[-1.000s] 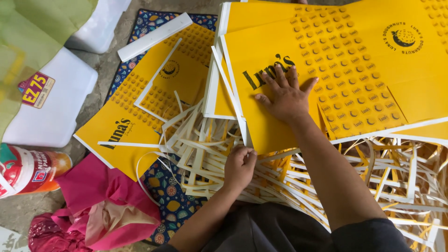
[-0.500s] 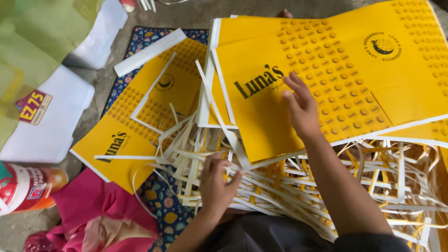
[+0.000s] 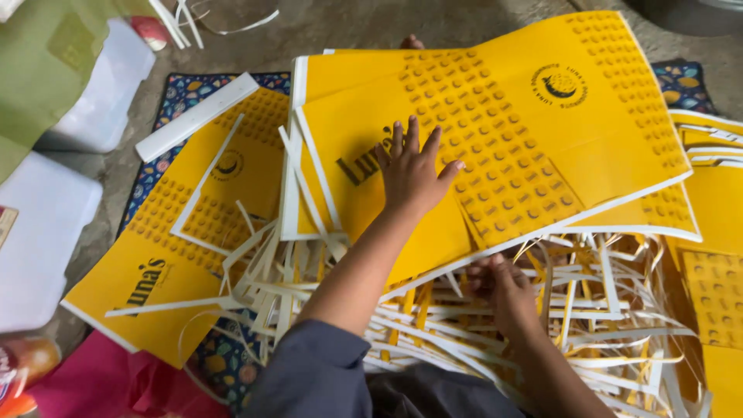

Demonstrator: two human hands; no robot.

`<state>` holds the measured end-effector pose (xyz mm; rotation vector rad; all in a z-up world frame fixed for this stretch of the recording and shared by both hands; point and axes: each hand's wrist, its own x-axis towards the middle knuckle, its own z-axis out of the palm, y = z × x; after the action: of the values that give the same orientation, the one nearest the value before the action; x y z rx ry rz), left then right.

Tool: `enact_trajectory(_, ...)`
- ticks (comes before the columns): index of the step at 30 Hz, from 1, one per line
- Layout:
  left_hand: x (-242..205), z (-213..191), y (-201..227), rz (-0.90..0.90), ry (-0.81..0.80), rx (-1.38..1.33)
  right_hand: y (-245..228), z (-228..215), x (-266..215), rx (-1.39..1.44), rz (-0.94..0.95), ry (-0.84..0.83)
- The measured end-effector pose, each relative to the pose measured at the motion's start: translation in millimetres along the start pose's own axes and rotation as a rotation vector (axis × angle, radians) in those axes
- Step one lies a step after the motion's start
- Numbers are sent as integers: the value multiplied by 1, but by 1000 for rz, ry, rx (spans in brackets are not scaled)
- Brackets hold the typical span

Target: Stripping the waste paper borders from printed donut box templates

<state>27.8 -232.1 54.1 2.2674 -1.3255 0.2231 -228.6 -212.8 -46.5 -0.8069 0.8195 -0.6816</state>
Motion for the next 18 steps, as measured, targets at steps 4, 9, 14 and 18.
enact_trajectory(4, 16, 0, 14, -122, -387, 57, -7, 16, 6, -82, -70, 55)
enact_trajectory(9, 19, -9, 18, -148, -481, 133, -14, 25, 3, -141, -41, 189)
enact_trajectory(14, 19, -18, 18, -146, -540, 144, -6, 8, -15, -96, -37, 202)
enact_trajectory(18, 22, -20, 9, -77, -599, 161, -31, 15, -41, -403, 21, 149)
